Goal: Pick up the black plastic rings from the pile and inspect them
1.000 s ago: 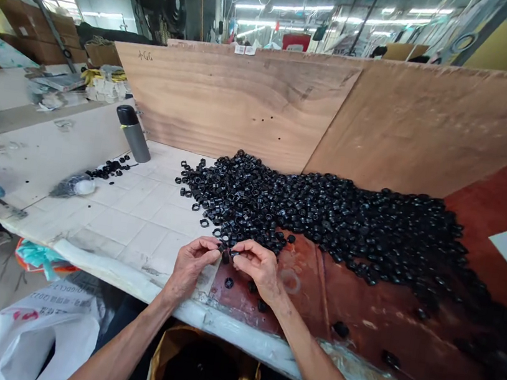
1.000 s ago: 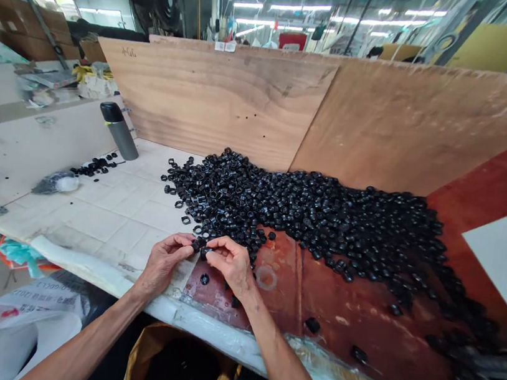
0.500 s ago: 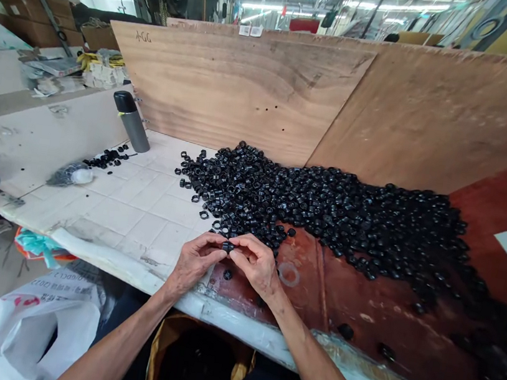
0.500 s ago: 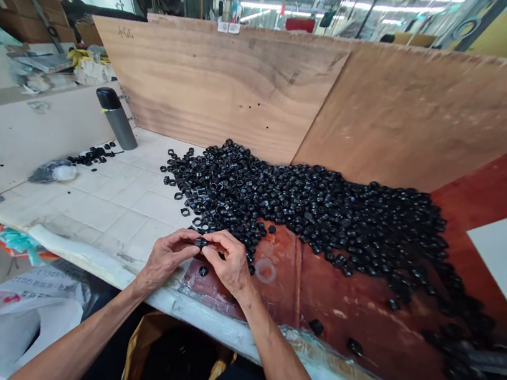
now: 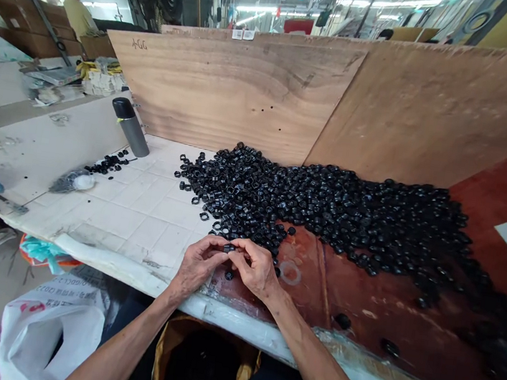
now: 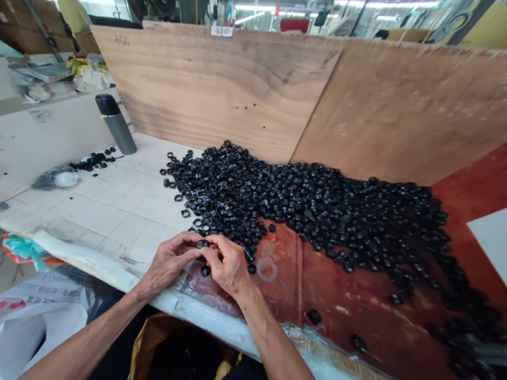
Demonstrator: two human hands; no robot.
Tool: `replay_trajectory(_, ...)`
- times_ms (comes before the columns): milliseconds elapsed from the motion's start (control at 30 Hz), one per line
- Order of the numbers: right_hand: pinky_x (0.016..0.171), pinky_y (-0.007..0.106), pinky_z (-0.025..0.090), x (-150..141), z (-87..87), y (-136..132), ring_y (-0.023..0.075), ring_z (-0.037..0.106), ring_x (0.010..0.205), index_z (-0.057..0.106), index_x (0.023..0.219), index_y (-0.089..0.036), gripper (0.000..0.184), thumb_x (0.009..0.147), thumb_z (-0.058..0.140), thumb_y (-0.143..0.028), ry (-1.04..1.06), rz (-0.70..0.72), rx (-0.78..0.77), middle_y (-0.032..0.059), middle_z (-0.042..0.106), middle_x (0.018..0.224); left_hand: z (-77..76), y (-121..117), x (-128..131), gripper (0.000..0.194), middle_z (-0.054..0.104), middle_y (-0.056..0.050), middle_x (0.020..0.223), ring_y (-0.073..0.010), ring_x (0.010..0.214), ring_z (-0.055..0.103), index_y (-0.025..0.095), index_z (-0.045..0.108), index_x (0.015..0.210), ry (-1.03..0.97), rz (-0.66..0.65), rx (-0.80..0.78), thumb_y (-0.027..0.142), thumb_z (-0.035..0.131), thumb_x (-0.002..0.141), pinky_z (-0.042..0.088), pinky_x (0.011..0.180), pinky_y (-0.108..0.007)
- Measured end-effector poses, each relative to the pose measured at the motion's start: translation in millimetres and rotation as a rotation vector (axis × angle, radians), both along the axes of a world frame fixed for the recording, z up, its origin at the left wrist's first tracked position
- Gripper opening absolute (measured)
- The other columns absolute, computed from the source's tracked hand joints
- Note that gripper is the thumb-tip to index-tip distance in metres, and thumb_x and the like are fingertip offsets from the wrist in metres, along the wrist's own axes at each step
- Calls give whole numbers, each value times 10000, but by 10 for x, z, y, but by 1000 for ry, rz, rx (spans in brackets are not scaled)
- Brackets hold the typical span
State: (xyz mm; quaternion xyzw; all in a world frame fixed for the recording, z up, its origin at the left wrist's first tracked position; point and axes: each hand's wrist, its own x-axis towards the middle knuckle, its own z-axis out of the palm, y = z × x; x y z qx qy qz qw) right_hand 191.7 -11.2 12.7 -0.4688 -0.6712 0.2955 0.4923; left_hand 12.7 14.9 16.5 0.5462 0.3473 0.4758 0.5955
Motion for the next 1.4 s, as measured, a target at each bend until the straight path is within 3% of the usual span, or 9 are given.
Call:
replay_trajectory(133, 641, 279, 477, 19, -9, 7, 164, 607, 580, 707, 985, -214, 168, 993, 563, -301, -103, -21, 87, 3, 655, 659, -19, -4, 5, 254, 706, -45, 1011, -168, 885, 682, 184, 743, 995, 17, -4, 16, 314, 816, 790, 568, 838, -274)
replay_trajectory(333, 595, 254, 372, -13, -97, 39, 142, 527, 555, 673, 710, -212, 458, 1063, 434, -382, -311, -112, 152, 13, 568, 585, -27, -4, 17, 266, 724, -60, 1020, -178, 861, 691, 174, 737, 1006, 67, -63, 15, 330, 806, 802, 575, 824, -287)
replay_trajectory(467, 593, 261, 420, -36, -49, 25, 148, 518, 548, 705, 940, -209, 261, 994, 585, -435, -162, -219, 111, -6, 573, 621, 2, 7, 22, 282, 730, -47, 973, -173, 853, 689, 171, 731, 1008, 24, -67, -47, 334, 816, 794, 566, 825, -283)
replay_trajectory(567, 684, 299, 497, -24, -3, 18, 188, 616, 704, 682, 1149, -214, 261, 993, 571, -391, -101, -107, 148, 55, 682, 847, 21, 14, 24, 287, 730, -36, 968, -168, 853, 684, 178, 732, 999, -5, -22, -56, 332, 831, 777, 560, 831, -278)
replay_trajectory(733, 600, 289, 433, 13, -3, 30, 155, 523, 545, 658, 652, -214, 444, 1026, 507, -399, -175, -122, 130, 16, 555, 573, 31, 16, 26, 291, 735, -37, 955, -172, 858, 684, 183, 738, 990, -11, -26, -54, 337, 841, 766, 556, 837, -283)
replay_trajectory(933, 558, 279, 396, 2, 83, -3, 138, 484, 519, 594, 613, -216, 446, 1008, 505, -403, -110, -50, 98, -7, 516, 559, 21, 23, 10, 284, 726, -42, 957, -174, 873, 675, 178, 734, 993, -11, 21, -38, 340, 831, 779, 551, 839, -276)
replay_trajectory(1100, 581, 279, 456, -7, 112, -2, 149, 526, 562, 700, 870, -220, 160, 915, 652, -365, -69, -72, 62, -1, 612, 682, 7, 15, 1, 286, 726, -45, 943, -171, 845, 678, 174, 720, 996, -26, -5, -62, 343, 822, 789, 553, 823, -280)
replay_trajectory(1300, 728, 317, 526, 9, 98, 22, 203, 646, 767, 702, 1000, -228, 128, 935, 612, -292, -41, -36, 121, 58, 687, 902, -34, 28, -10, 299, 734, -46, 935, -171, 821, 674, 173, 720, 1002, -47, -47, -92, 357, 821, 789, 545, 820, -291)
replay_trajectory(1400, 735, 325, 518, -30, 80, 13, 217, 659, 765, 695, 949, -233, 142, 967, 563, -282, -79, -40, 145, 55, 686, 831, -12, 13, -27, 278, 728, -47, 948, -189, 856, 670, 186, 724, 1016, 30, -45, -25, 363, 793, 813, 545, 830, -300)
